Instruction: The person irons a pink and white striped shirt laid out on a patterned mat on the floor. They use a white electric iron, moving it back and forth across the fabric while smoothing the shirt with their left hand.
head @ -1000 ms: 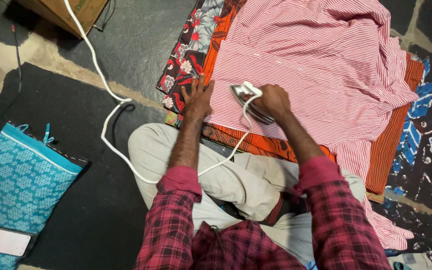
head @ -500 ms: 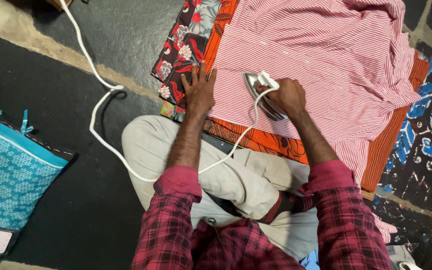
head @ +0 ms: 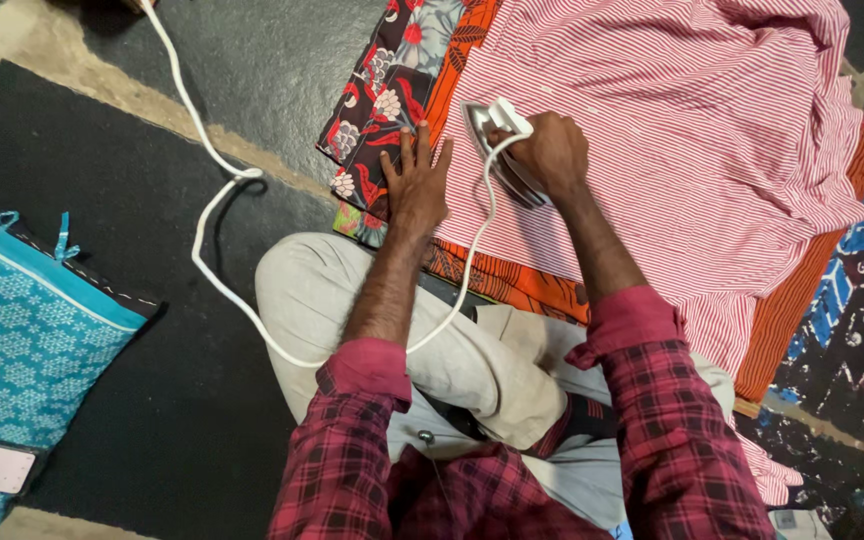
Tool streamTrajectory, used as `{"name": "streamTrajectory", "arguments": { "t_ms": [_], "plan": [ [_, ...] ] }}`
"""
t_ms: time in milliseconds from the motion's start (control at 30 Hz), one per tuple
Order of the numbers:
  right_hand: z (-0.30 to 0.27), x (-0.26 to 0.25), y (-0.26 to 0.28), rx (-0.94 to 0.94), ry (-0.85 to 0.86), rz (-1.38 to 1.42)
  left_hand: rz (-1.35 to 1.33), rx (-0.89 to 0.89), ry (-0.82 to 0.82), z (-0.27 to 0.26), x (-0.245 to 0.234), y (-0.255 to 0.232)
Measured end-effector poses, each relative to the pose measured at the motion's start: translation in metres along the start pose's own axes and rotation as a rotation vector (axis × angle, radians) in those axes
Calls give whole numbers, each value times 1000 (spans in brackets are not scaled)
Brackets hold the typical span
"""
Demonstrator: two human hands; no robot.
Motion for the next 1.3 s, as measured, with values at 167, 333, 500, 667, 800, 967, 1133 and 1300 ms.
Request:
{"name": "streamTrajectory", "arguments": {
  "t_ms": [167,333,500,667,800,967,1133,1300],
  "plan": [
    [6,-6,15,-24,-77,41,-19,-36,94,-2,-13,-4],
    [6,-2,8,5,-8,3,-2,-19,88,-4,-24,-5],
    [-10,1,-13,36,70,10,-4,-29,70,-8,-31,-3],
    [-42,-12,-36,59,113,-34,43,4,55,-8,-26,-9],
    [-55,-11,-52,86,123,-26,36,276,-208,-9,-3,-28],
    [-51,1,-59,87,58,-11,123,232,76,-12,12,-29],
    [-39,0,-42,109,41,13,193,218,136,-15,2,-28],
    [-17,-12,-10,38,-69,-8,192,226,109,-13,8,-25]
  ]
}}
Point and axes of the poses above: each hand's wrist, its own z-axis towards the middle knuckle, its own x-axis out of the palm, y = z × x, the point moved 4 cm from there along z, towards the middle knuckle, and after that the axes turned 15 degrees about -y, right-handed, at the moved point
